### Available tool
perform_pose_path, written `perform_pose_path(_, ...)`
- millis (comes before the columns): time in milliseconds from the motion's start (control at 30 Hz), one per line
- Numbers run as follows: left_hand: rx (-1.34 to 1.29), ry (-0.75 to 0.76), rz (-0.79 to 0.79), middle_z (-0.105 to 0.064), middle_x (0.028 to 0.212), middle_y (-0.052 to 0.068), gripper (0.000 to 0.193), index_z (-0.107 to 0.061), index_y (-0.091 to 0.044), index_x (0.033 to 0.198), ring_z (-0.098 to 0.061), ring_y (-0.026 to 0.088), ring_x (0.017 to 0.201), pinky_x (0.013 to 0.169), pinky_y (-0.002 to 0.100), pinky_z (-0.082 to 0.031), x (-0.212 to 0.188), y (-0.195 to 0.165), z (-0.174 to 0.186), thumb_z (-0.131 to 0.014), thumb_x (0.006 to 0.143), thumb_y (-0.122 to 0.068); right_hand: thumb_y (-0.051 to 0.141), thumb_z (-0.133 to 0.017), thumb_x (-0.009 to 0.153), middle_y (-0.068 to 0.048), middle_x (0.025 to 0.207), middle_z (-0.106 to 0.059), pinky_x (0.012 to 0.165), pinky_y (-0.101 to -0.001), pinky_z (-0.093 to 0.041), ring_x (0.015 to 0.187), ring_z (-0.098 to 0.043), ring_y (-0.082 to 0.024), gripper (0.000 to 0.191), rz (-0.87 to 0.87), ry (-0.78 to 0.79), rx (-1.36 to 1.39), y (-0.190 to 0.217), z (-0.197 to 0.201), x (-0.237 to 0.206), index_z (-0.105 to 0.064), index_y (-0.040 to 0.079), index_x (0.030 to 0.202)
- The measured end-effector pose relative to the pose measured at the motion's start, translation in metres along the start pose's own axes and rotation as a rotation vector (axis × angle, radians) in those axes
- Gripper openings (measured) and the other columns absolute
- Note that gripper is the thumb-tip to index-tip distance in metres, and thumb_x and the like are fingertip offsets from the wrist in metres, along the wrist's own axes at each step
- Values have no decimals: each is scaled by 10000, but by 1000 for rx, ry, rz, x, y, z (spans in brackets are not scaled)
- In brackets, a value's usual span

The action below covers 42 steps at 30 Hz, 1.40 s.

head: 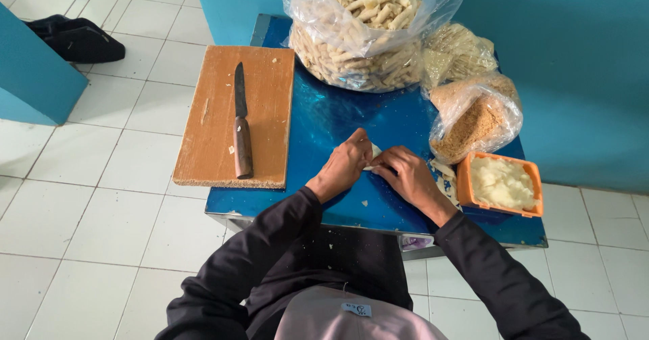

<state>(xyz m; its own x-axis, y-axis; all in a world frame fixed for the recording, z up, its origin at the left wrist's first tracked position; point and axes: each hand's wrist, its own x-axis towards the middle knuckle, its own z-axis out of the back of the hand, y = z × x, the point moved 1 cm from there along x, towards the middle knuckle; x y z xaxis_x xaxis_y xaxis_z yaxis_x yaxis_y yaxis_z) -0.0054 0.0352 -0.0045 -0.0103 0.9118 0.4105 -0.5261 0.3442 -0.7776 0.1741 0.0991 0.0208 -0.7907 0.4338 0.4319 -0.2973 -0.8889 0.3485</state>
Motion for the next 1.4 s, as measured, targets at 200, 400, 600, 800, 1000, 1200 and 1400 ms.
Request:
perform_pose_path(200,-20,9,-103,-542,1085,172,183,-620,41,933,-642,396,911,725,437,-526,-5,-8,9,-756,817,2,130,-753,884,-94,942,-683,688,-362,-568,839,-693,-248,111,-147,79,128,-12,-2,10,-765,62,971)
perform_pose_path(400,34,-15,-94,-540,1159,188,120,-619,34,884,-600,391,1068,859,458,-519,-4,1,4,-728,839,13,127,-745,899,-74,931,-706,689,-373,-556,847,-687,-247,112,-106,57,147,-10,0,12,-778,71,991)
perform_pose_path(600,82,-22,-38,-529,1103,176,45,-631,30,895,-592,380,1040,855,459,-505,-4,5,1,-674,889,40,143,-778,869,-62,894,-674,765,-384,-530,876,-644,-262,147,13,8,-42,-4,0,7,-714,22,922)
perform_pose_path(800,59,-30,-96,-524,1058,168,173,-607,33,968,-565,384,1002,846,454,-464,-9,-9,7,-686,816,6,74,-753,892,-74,962,-647,854,-365,-527,945,-612,-259,81,49,-48,-167,-1,-4,8,-718,31,951)
perform_pose_path(1000,220,-23,-46,-498,1029,174,66,-567,24,895,-534,376,958,829,457,-459,-7,-15,8,-620,934,26,-18,-680,887,-51,1079,-693,876,-387,-498,992,-619,-235,243,60,-41,-252,10,-3,-7,-719,49,1117)
perform_pose_path(1200,200,-131,-82,-467,1049,215,141,-525,82,1013,-523,410,986,831,469,-476,-22,-23,12,-545,878,118,39,-647,902,-38,1329,-646,933,-397,-434,1152,-581,-224,405,29,-33,-452,20,-10,-12,-669,76,1305)
perform_pose_path(1400,344,-115,-145,-552,1204,216,434,-600,105,1201,-555,380,1056,860,447,-522,-42,-33,11,-552,770,132,-9,-648,838,-50,1505,-474,923,-458,-376,1209,-492,-241,603,-51,67,-574,5,-20,5,-622,152,1419)
